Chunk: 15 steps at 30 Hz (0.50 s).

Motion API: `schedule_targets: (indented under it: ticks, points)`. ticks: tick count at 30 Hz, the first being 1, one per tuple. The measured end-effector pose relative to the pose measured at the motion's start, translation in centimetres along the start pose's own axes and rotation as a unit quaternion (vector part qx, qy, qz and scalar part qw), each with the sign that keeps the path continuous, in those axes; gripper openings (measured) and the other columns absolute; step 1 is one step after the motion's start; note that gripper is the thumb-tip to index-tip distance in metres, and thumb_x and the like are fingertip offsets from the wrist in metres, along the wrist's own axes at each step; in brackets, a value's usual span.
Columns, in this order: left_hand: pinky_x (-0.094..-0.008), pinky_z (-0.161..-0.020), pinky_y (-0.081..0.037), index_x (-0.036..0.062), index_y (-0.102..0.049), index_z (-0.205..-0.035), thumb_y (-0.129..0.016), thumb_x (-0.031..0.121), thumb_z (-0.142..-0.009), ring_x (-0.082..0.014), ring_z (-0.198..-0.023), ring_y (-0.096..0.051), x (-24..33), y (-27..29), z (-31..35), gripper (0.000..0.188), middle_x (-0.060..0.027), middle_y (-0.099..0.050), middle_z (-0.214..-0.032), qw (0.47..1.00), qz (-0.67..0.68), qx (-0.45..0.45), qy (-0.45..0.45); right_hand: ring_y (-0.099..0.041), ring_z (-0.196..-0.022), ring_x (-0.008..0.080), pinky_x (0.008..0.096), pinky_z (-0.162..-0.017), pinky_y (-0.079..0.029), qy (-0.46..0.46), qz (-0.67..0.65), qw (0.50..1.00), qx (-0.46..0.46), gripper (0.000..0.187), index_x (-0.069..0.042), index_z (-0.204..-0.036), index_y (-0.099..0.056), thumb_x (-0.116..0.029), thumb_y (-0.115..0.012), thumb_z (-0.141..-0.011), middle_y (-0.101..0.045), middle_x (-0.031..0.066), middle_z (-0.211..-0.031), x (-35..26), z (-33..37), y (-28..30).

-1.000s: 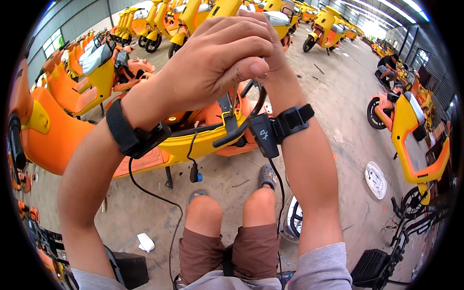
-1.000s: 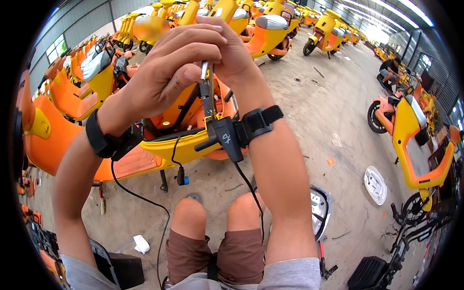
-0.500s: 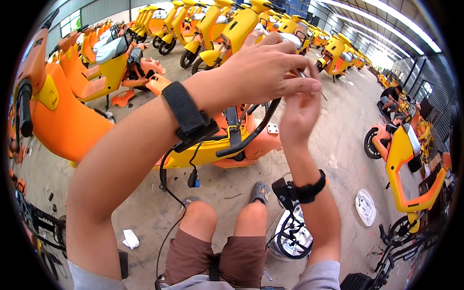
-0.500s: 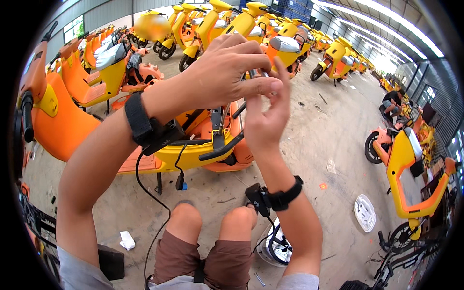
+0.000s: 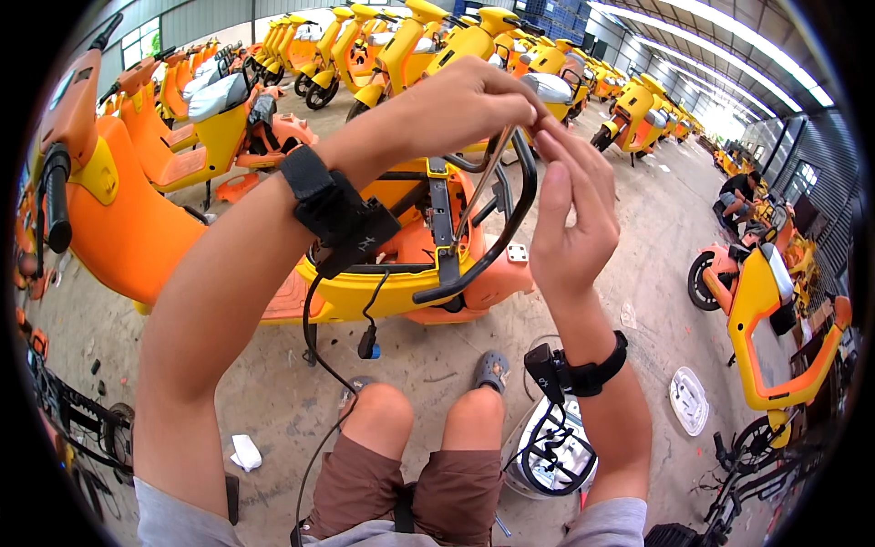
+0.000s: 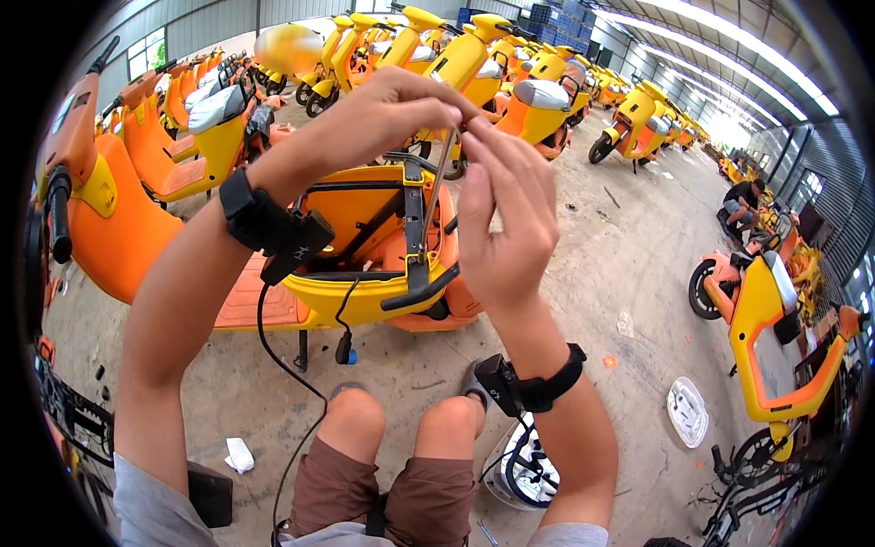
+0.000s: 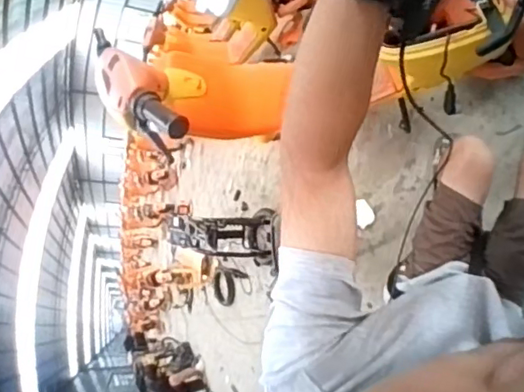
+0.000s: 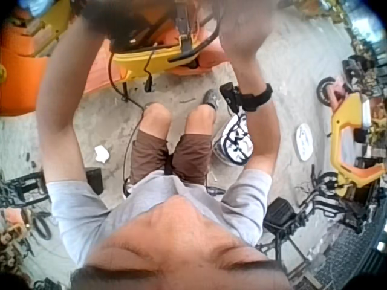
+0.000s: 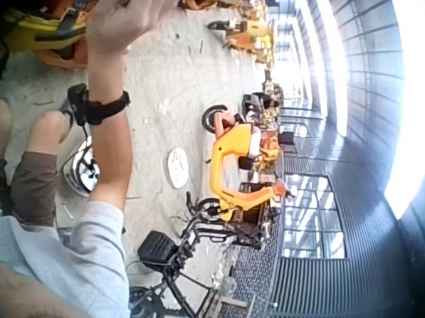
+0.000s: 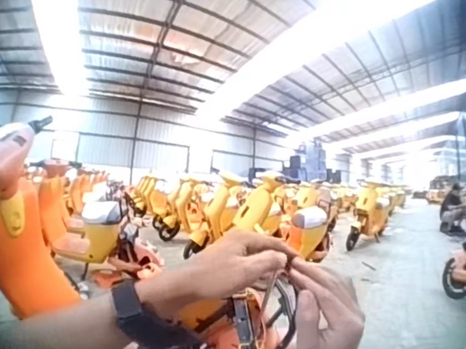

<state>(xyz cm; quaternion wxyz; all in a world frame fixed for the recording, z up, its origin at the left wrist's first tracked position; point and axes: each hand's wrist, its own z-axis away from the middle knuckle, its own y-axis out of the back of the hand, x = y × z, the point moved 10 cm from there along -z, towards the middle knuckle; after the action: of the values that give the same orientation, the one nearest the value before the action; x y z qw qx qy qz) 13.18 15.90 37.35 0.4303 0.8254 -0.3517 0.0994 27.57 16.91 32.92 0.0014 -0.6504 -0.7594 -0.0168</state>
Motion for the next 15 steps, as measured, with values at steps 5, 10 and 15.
schedule_targets:
  ticks: [5, 10, 15]
  points:
    - [-0.0387, -0.096, -0.048, 0.0008, -0.07, -0.113, -0.054, 0.028, -0.102, -0.0261, -0.099, -0.066, -0.3, -0.1, 0.1, 0.033, -0.0134, -0.071, -0.104, 0.977, -0.209, 0.027, -0.027, -0.065, -0.111, 0.027, 0.0378, -0.098, -0.049, -0.032, -0.024, 0.999, -0.019, 0.023, 0.006, -0.11, -0.071, -0.008, -0.055, -0.1, -0.073, 0.0153, -0.113, 0.2, 0.5, -0.2]
    - [-0.0399, -0.099, -0.042, 0.0046, -0.071, -0.114, -0.059, 0.026, -0.101, -0.0278, -0.098, -0.065, 0.5, 0.9, 2.3, 0.027, -0.0119, -0.07, -0.101, 0.925, -0.34, 0.118, -0.122, -0.069, -0.091, 0.0139, 0.0265, -0.082, -0.049, -0.221, -0.081, 0.972, 0.006, 0.028, 0.002, -0.118, -0.069, -0.018, -0.052, -0.106, -0.074, 0.0085, -0.104, 5.4, 1.5, 0.5]
    - [-0.0403, -0.082, -0.051, 0.0079, -0.07, -0.117, -0.062, 0.01, -0.093, -0.032, -0.081, -0.068, 2.7, -0.4, 3.2, 0.026, -0.0132, -0.07, -0.082, 0.904, -0.404, 0.105, -0.091, -0.068, -0.08, 0.011, 0.0246, -0.069, -0.049, -0.34, -0.156, 0.926, 0.044, 0.029, 0.001, -0.121, -0.067, -0.02, -0.057, -0.105, -0.073, 0.0079, -0.089, 11.4, 1.9, 0.6]
